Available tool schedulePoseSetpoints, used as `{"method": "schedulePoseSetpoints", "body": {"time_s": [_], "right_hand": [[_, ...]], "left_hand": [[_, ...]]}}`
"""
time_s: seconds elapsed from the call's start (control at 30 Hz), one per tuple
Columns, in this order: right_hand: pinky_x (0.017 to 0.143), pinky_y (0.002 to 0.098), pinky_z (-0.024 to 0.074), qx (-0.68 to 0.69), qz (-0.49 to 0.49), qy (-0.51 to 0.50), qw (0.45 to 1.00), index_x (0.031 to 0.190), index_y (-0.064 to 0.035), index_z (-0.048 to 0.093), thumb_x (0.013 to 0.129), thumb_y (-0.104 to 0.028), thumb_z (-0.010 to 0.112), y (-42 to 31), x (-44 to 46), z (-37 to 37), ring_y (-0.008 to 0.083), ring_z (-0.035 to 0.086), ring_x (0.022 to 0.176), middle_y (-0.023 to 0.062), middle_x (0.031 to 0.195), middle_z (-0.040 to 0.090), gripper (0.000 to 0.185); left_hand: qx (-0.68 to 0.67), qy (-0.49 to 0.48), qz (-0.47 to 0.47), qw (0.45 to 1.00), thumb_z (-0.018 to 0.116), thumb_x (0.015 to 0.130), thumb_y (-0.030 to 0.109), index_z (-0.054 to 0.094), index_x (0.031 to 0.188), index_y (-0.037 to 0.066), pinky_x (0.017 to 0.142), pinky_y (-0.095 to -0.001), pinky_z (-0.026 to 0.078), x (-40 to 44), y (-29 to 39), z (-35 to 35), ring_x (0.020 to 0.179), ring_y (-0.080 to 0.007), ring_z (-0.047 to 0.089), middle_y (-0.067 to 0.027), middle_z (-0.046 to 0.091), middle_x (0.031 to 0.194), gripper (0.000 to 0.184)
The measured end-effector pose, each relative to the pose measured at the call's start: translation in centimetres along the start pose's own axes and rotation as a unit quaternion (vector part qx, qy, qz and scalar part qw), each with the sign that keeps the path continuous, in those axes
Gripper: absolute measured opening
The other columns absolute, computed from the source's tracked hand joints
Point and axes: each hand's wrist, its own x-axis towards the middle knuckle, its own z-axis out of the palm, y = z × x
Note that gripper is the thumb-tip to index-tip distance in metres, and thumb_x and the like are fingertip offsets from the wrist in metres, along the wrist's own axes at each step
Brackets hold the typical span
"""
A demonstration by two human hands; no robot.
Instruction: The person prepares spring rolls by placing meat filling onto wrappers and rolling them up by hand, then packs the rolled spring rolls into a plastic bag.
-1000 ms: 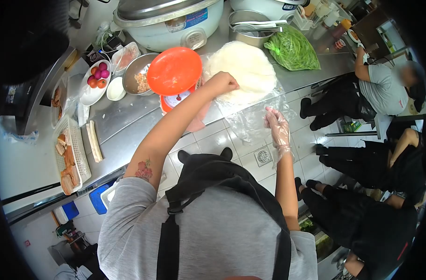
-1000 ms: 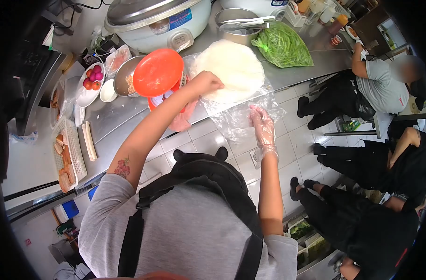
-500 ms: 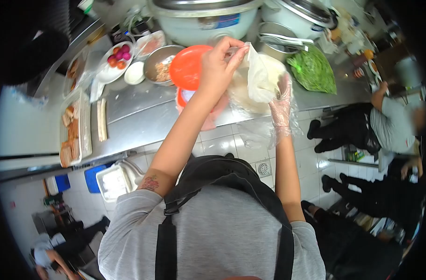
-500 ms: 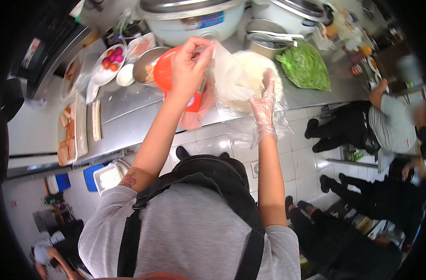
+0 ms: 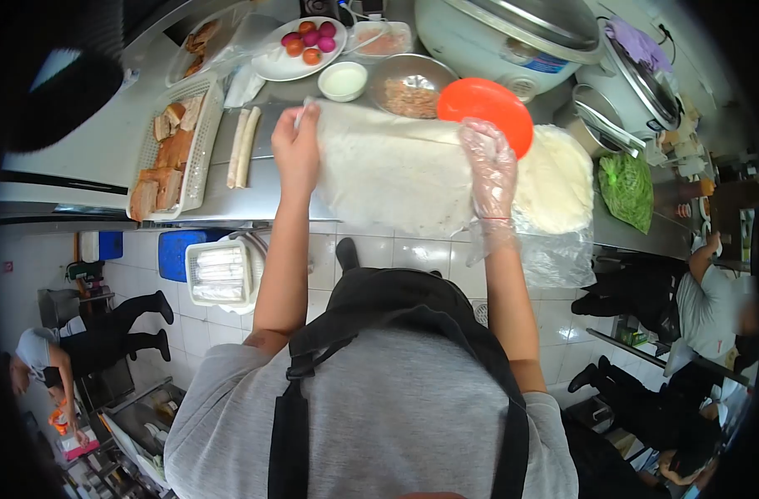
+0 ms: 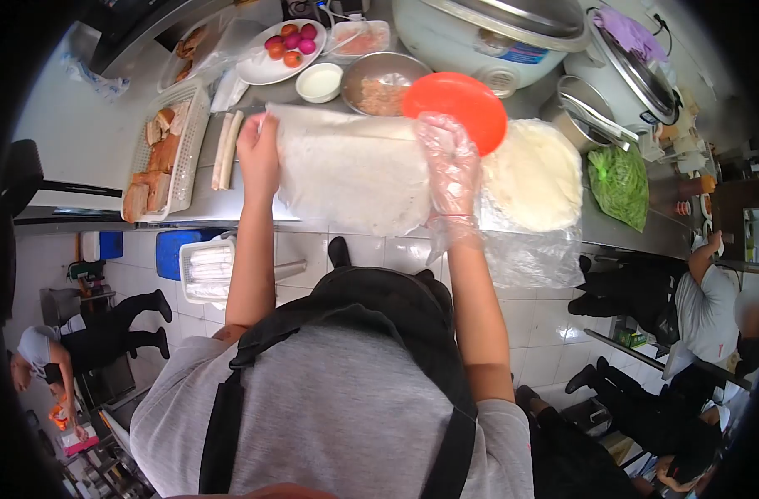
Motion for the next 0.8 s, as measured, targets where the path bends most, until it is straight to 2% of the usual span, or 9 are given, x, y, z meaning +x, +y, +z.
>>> {"method": "schedulePoseSetpoints", "body": {"time_s": [0.1,0.2,0.23,0.33,0.37,0.43,0.57,0.67,0.8], "right_hand": [[0.094,0.0307,0.051,-0.015,-0.026,-0.025,0.999,0.128,-0.004,0.061,0.087,-0.002,0.075,3.1,-1.7,6.6,0.0156,0.064,0.109,0.0084,0.109,0.071,0.043],[0.084,0.0336,0.0538,-0.141,0.067,-0.124,0.98,0.148,-0.005,0.046,0.08,-0.004,0.079,9.2,-4.1,10.9,0.0183,0.065,0.099,0.0136,0.111,0.069,0.075],[0.081,0.0335,0.054,-0.211,0.077,-0.153,0.962,0.149,-0.0053,0.045,0.078,-0.005,0.081,12.3,-5.3,11.6,0.0179,0.065,0.094,0.0137,0.111,0.068,0.079],[0.075,0.0332,0.0543,-0.314,0.091,-0.197,0.924,0.15,-0.0038,0.045,0.075,-0.006,0.082,10.7,-6.0,13.5,0.0164,0.065,0.084,0.0149,0.112,0.068,0.084],[0.074,0.033,0.0543,-0.329,0.101,-0.207,0.916,0.15,-0.0029,0.046,0.074,-0.006,0.083,9.7,-6.4,14.1,0.0159,0.064,0.082,0.0154,0.113,0.068,0.084],[0.075,0.0326,0.0541,-0.308,0.128,-0.178,0.926,0.147,-0.0007,0.049,0.076,-0.007,0.081,10.7,-6.6,14.1,0.015,0.065,0.082,0.0155,0.115,0.069,0.078],[0.074,0.0311,0.0539,-0.15,0.101,-0.053,0.982,0.143,0.0023,0.052,0.079,-0.008,0.08,17.1,-6.0,11.5,0.0135,0.065,0.082,0.0128,0.107,0.071,0.07],[0.075,0.0304,0.0541,-0.19,0.163,-0.057,0.966,0.144,0.0013,0.052,0.081,-0.01,0.079,15.1,-3.6,11.1,0.0122,0.065,0.083,0.0115,0.104,0.071,0.07],[0.077,0.0347,0.0553,-0.337,0.161,-0.077,0.924,0.144,0.0001,0.053,0.076,-0.012,0.081,10.8,-2.6,13.2,0.0191,0.068,0.08,0.0111,0.093,0.072,0.075]], "left_hand": [[0.051,0.042,-0.063,0.996,0.068,0.097,0.022,0.062,0.11,0.001,0.061,-0.0312,0.046,1.7,-10.0,-7.3,0.066,-0.0128,0.058,-0.0029,0.064,0.073,0.026],[0.383,-0.022,-0.024,0.923,0.073,0.088,0.016,0.05,0.136,0.001,0.077,-0.0402,0.053,0.6,-13.4,-12.6,0.089,-0.0299,0.067,-0.0177,0.068,0.1,0.056],[0.444,-0.037,0.008,0.895,0.079,0.078,0.014,0.033,0.153,0.004,0.099,-0.0481,0.047,-0.3,-12.4,-13.1,0.115,-0.039,0.061,-0.027,0.055,0.134,0.088],[0.479,-0.101,0.179,0.853,0.08,0.078,0.012,0.039,0.152,0.006,0.11,-0.0518,0.038,-0.3,-9.9,-14.6,0.128,-0.0397,0.051,-0.0295,0.039,0.147,0.085],[0.479,-0.144,0.244,0.831,0.081,0.08,0.015,0.046,0.15,0.014,0.114,-0.0576,0.031,0.5,-8.9,-15.0,0.121,-0.0348,0.058,-0.0238,0.055,0.135,0.078],[0.458,-0.258,0.24,0.816,0.079,0.082,0.015,0.054,0.144,0.015,0.11,-0.0534,0.036,3.2,-13.0,-16.2,0.114,-0.031,0.062,-0.0175,0.064,0.121,0.067],[0.42,-0.234,-0.046,0.876,0.075,0.085,0.015,0.067,0.125,0.012,0.101,-0.0462,0.045,8.1,-12.7,-13.9,0.098,-0.0268,0.067,-0.0085,0.073,0.093,0.041],[0.348,-0.162,-0.044,0.922,0.073,0.088,0.013,0.065,0.129,0.012,0.094,-0.0408,0.049,10.9,-11.0,-12.7,0.106,-0.0291,0.064,-0.0116,0.071,0.114,0.042],[0.365,-0.255,0.199,0.873,0.071,0.089,0.013,0.063,0.133,0.013,0.105,-0.0439,0.044,10.6,-12.2,-12.4,0.127,-0.0323,0.055,-0.0132,0.06,0.137,0.045]]}}
